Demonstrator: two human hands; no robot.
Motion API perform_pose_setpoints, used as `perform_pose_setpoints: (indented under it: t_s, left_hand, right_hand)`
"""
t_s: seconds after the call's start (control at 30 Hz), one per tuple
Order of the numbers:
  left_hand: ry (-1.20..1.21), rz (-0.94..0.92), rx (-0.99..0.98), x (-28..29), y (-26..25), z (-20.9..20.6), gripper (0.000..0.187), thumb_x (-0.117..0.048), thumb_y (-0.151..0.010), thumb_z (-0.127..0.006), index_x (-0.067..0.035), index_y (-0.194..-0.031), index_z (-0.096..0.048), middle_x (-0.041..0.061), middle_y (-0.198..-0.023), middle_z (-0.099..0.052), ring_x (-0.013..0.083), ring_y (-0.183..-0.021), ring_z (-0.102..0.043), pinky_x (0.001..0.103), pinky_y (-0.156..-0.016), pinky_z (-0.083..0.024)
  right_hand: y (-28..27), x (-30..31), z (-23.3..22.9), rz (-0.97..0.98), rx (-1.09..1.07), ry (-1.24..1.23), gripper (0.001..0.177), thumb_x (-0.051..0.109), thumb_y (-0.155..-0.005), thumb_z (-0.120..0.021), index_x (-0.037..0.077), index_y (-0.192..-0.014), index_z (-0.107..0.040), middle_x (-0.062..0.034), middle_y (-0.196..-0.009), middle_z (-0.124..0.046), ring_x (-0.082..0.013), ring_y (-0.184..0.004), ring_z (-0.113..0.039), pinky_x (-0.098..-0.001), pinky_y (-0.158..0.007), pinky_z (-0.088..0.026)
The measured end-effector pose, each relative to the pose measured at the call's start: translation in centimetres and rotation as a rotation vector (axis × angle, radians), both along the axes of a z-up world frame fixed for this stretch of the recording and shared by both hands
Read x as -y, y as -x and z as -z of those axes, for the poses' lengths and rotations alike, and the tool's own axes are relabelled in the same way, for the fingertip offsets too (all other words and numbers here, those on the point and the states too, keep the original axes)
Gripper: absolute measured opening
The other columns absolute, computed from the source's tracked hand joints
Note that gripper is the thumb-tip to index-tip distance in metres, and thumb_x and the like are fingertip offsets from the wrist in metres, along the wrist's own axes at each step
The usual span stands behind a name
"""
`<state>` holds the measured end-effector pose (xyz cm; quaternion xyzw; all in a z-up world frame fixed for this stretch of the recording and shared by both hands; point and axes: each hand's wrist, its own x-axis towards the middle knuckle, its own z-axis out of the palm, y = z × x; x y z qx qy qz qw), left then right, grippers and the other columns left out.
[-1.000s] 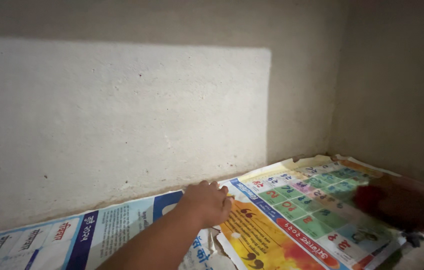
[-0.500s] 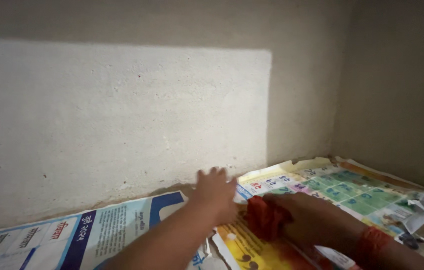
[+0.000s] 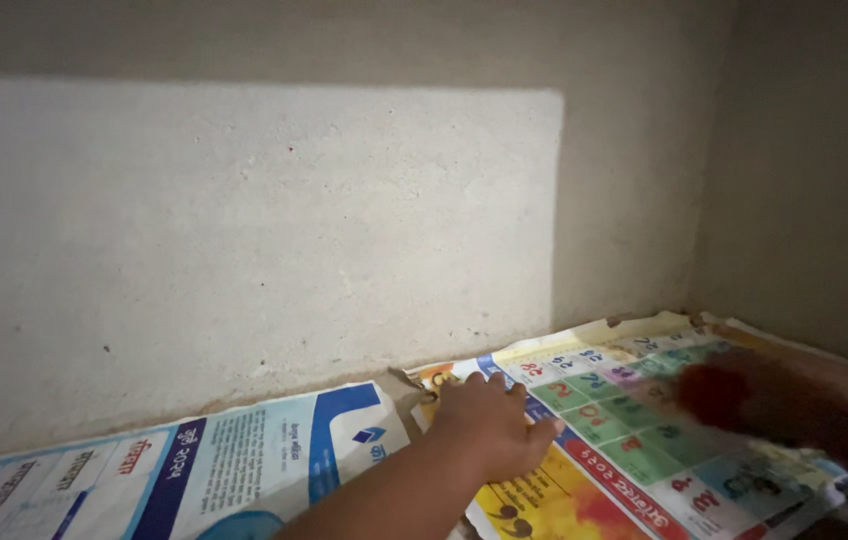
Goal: The person wipes a white wall and a shelf covered with newspapers using a red cloth. They move the cloth back and forth across the wall and the newspaper-covered surface.
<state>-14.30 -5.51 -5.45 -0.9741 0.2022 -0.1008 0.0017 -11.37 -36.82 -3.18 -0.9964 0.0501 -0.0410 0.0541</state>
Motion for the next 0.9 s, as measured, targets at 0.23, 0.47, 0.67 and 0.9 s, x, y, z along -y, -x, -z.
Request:
perform_pose_setpoints:
  t_s: [0.23,0.47,0.67,0.9]
  left_hand:
    - [-0.041,0.090,0.023,-0.5,-0.7,-0.3,0.082,-0.065,-0.098,-0.033,-0.001,-0.146,-0.050,0.022,-0.143,-0.054,0.0369,-0.134,-0.049,0.057,-0.104,-0.043]
    - [-0.095,0.040,-0.038,-0.8,-0.1,-0.7,0.073,-0.060,-0.099,-0.036,-0.003,-0.132,-0.066,0.022,-0.140,-0.058,0.0366,-0.133,-0.052,0.054,-0.106,-0.044]
    - [0.022,0.074,-0.006,-0.8,-0.8,0.2,0.078,-0.064,-0.099,-0.033,-0.004,-0.144,-0.053,0.023,-0.142,-0.053,0.0388,-0.133,-0.049,0.056,-0.106,-0.041]
    - [-0.068,0.084,-0.010,-0.4,-1.0,-0.9,0.076,-0.064,-0.097,-0.039,0.001,-0.125,-0.067,0.024,-0.121,-0.067,0.0387,-0.119,-0.062,0.053,-0.097,-0.051]
  right_hand:
    - [-0.1,-0.6,-1.6,-0.062,0.356,-0.175,0.051,0.024,-0.086,-0.084,0.022,-0.132,-0.063,-0.0046,-0.115,-0.082,-0.0199,-0.105,-0.080,-0.0385,-0.096,-0.065]
    - [4.8,-12.6,-1.3,-0.488,0.035,-0.274,0.048,0.033,-0.090,-0.070,0.036,-0.138,-0.066,0.0052,-0.121,-0.079,-0.0129,-0.109,-0.076,-0.0346,-0.103,-0.056]
    - [2.2,-6.6,-2.2,-0.148,-0.075,-0.219,0.041,0.055,-0.104,-0.050,0.031,-0.129,-0.071,-0.0009,-0.121,-0.082,-0.0146,-0.108,-0.080,-0.0327,-0.105,-0.057]
    - [-1.5,2.0,-0.8,-0.031,0.166,-0.231,0.034,0.026,-0.099,-0.071,0.020,-0.132,-0.067,-0.0065,-0.111,-0.083,-0.0204,-0.095,-0.080,-0.0349,-0.094,-0.067]
